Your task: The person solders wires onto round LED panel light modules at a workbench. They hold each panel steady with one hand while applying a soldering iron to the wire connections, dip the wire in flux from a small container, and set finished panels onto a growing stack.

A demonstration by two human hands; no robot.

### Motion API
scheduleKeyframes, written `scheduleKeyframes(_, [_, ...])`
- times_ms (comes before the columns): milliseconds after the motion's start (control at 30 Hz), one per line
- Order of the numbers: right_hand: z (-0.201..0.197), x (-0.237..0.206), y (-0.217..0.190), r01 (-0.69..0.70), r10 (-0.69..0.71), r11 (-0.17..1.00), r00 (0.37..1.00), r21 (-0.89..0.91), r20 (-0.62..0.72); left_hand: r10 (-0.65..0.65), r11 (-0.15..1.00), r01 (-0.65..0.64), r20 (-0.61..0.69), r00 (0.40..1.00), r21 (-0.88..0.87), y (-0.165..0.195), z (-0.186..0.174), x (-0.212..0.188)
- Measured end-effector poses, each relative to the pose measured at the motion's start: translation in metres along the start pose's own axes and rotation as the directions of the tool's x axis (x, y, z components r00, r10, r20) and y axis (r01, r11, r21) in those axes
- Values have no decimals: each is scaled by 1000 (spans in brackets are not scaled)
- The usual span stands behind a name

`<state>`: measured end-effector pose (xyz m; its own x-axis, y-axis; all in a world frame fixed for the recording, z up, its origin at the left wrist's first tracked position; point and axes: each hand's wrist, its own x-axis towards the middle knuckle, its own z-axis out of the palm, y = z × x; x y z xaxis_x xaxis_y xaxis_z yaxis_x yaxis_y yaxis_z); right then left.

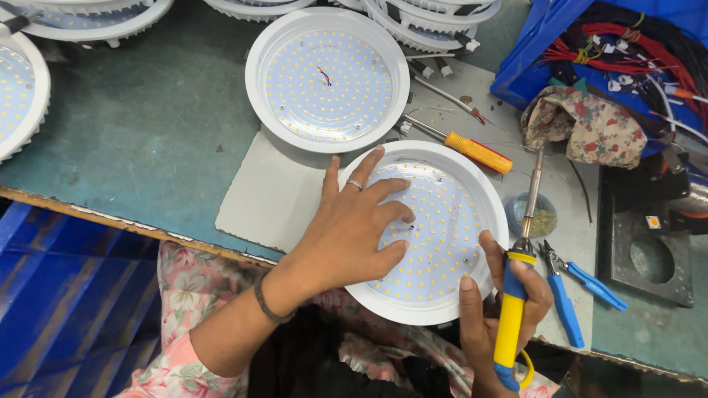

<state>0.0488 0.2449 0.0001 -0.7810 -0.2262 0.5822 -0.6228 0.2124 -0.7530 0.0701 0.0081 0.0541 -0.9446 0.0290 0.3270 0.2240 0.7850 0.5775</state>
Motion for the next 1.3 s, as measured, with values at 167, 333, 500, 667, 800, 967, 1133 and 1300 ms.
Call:
scheduleKeyframes(167, [7,-1,7,19,-18,998,1000,52,-16,49,999,-49,-101,994,8,-10,11,-2])
scheduleKeyframes(333, [4,-6,14,24,-23,1000,999,10,-36,30,999,-33,-111,993,-25,-11,15,-5])
scheduleKeyframes(500, [-3,-7,16,20,-21,998,1000,-59,-18,-7,1000,5,-133,991,-14,6,15,-6])
scheduleKeyframes(667, [-3,-6,16,62,-63,998,997,31,51,58,994,-53,-41,998,95,7,11,7])
scheduleKeyframes(800, [-3,-8,16,49,-57,996,993,77,99,74,995,-73,-13,997,61,2,9,16])
scheduleKeyframes(967, [-1,-8,17,26,-33,997,995,77,91,109,984,-107,-7,994,145,1,11,14])
scheduleKeyframes(1133, [0,-7,18,61,-65,996,994,60,85,167,970,-149,-83,982,194,-4,17,11])
scheduleKeyframes(1300, [-1,-9,14,44,-47,998,995,37,86,-7,987,-3,-62,998,-161,-17,11,11])
